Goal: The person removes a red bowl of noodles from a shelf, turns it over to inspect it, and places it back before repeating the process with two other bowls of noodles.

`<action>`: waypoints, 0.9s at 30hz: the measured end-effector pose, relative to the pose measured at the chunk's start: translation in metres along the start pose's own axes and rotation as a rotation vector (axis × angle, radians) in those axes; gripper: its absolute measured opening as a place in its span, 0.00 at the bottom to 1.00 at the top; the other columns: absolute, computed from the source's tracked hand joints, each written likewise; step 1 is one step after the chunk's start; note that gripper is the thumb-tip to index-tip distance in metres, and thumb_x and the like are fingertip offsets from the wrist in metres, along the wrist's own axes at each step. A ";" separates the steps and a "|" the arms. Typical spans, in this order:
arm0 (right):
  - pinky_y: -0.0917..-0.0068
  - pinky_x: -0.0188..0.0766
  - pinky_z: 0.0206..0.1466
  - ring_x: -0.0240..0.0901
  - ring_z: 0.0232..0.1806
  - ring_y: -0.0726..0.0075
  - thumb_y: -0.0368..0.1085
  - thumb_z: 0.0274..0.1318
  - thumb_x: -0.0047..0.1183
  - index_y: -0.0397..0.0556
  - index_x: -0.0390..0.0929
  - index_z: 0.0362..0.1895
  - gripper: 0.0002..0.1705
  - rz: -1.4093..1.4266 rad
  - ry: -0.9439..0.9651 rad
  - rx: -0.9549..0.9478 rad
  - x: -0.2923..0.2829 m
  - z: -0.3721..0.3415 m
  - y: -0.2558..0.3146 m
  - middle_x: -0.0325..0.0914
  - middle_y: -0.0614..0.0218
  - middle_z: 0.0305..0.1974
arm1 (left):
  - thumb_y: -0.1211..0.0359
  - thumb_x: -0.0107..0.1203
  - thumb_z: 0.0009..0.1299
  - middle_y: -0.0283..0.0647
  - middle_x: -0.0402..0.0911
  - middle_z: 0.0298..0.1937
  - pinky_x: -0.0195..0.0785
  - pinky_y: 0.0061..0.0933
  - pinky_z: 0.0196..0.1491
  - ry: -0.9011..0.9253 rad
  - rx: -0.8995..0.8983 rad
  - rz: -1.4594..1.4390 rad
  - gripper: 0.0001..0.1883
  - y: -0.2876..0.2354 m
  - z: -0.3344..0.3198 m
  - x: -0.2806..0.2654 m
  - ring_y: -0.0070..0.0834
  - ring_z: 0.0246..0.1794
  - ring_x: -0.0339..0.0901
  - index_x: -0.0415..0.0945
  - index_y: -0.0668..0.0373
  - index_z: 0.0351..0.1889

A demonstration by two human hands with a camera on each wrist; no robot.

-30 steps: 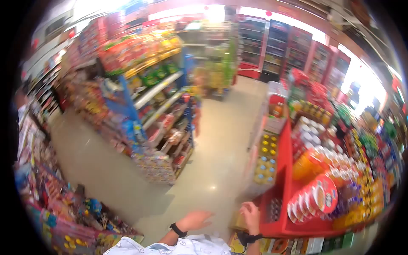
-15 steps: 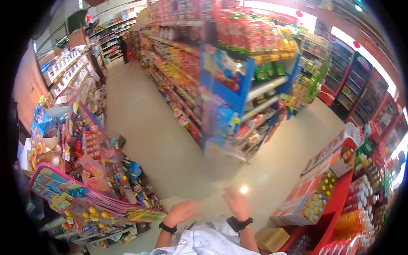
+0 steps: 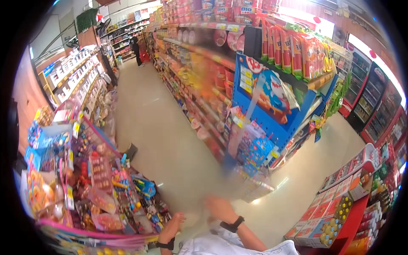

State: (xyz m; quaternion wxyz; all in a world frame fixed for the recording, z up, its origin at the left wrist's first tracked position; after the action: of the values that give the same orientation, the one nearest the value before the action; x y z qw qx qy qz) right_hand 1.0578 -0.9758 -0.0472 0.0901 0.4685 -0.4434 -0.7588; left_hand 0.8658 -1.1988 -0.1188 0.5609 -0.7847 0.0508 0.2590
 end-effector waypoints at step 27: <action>0.72 0.79 0.41 0.84 0.35 0.69 0.31 0.66 0.60 0.45 0.84 0.51 0.11 0.033 -0.396 0.175 -0.041 0.423 -0.087 0.86 0.61 0.35 | 0.56 0.52 0.82 0.55 0.81 0.68 0.73 0.44 0.67 0.393 0.300 0.226 0.25 -0.031 0.449 -0.219 0.52 0.65 0.80 0.75 0.61 0.69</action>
State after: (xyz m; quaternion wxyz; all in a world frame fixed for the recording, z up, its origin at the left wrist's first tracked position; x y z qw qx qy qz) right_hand 0.7697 -0.6525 -0.0158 -0.0276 0.3089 -0.5241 -0.7932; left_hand 0.5326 -0.8268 -0.0969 0.6178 -0.7174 0.2838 0.1520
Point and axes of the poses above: each hand's wrist, its own z-axis towards the middle knuckle, its own x-axis out of the palm, y = z × x, the point moved 3 cm from there along z, towards the middle knuckle
